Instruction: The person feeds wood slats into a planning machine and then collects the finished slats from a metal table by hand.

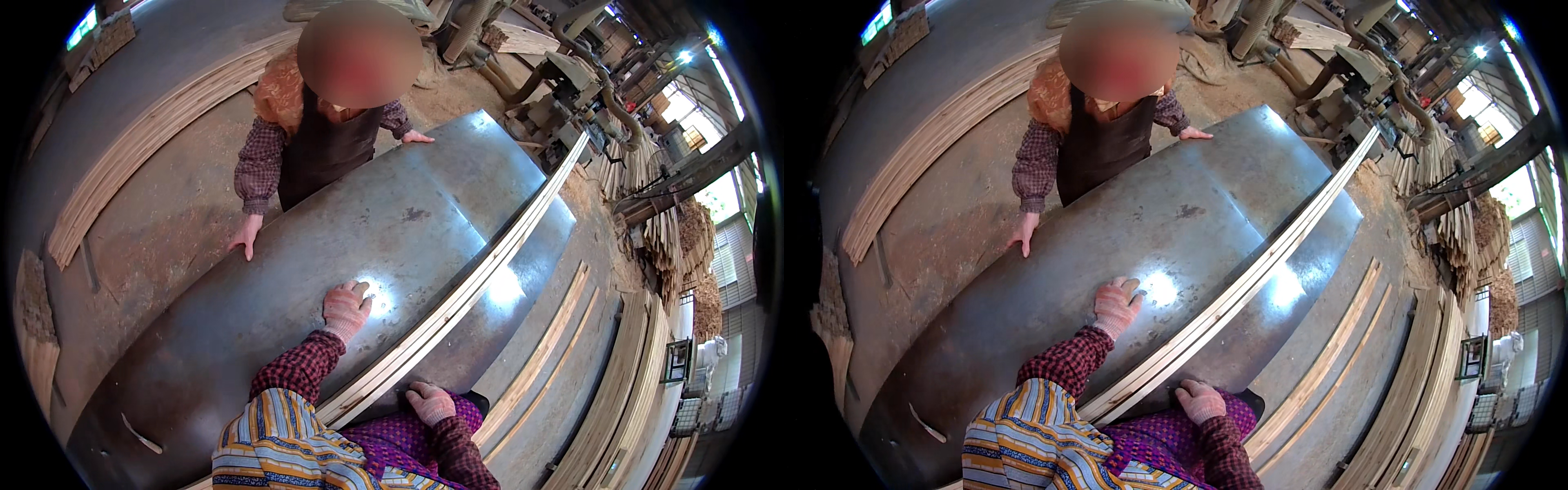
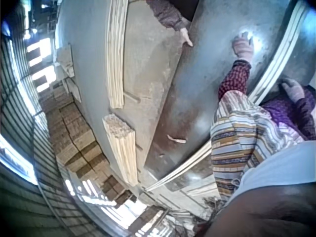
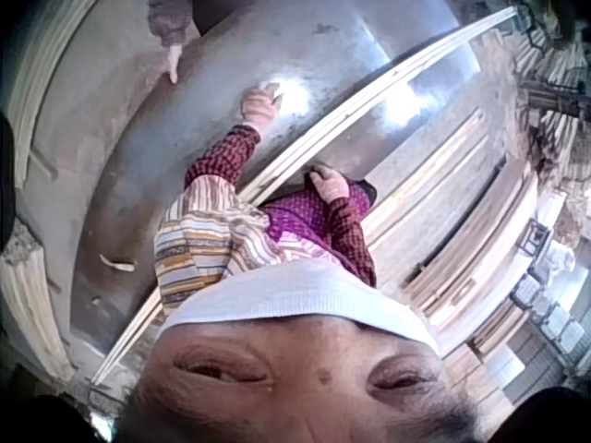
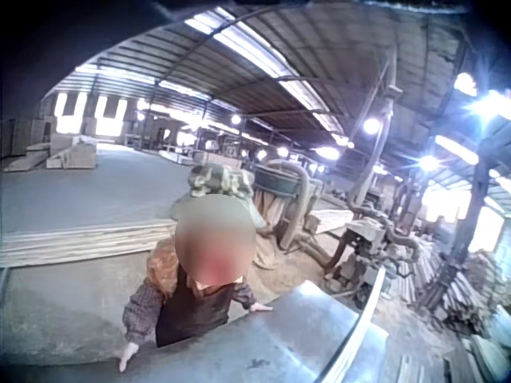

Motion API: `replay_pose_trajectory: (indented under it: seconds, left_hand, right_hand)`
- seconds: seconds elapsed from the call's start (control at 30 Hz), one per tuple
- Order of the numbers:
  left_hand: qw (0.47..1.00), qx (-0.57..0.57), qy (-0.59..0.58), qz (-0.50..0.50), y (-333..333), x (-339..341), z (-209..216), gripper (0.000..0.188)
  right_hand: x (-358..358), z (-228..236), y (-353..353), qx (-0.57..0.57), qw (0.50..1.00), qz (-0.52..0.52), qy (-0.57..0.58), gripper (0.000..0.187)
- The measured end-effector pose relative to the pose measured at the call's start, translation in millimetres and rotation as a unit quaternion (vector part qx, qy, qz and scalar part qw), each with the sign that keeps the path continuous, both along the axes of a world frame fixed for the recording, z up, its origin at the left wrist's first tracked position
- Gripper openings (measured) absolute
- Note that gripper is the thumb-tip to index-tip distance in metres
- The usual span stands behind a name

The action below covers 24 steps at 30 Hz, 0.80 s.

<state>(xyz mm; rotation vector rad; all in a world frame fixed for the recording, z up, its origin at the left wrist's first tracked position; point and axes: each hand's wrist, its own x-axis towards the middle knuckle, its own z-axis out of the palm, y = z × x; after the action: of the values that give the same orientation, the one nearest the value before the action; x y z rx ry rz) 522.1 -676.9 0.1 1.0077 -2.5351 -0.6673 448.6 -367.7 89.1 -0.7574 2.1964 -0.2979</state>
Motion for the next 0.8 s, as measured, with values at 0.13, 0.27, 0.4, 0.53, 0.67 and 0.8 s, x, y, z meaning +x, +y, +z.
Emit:
replay_pose_trajectory:
  seconds: [0.13,0.27,0.4,0.53,0.67,0.8]
  left_hand:
    - [0.999,0.004,-0.031,-0.001,0.7,-0.4,-0.1,0.038]
    - [0.999,0.009,-0.047,-0.006,0.5,-1.3,1.8,0.039]
    - [0.999,0.012,-0.049,-0.004,-0.1,0.0,2.8,0.038]
    - [0.999,0.015,-0.052,-0.002,0.5,0.1,0.1,0.038]
    - [0.984,0.118,-0.135,0.006,1.1,-10.9,37.7,0.052]
    - [0.957,0.252,-0.127,-0.065,33.3,-30.9,59.9,0.081]
  right_hand:
    - [-1.9,3.9,-7.0,0.030,0.999,0.019,0.012,0.048]
    - [-1.5,1.8,-1.4,0.021,1.000,0.023,-0.004,0.048]
    - [-0.3,2.3,-0.7,0.015,1.000,0.022,0.012,0.047]
    - [1.4,-2.9,3.8,-0.005,1.000,0.015,0.015,0.046]
    - [1.9,1.1,7.2,-0.019,1.000,0.015,0.019,0.045]
    - [-0.5,-6.4,17.5,-0.047,0.999,-0.001,0.009,0.044]
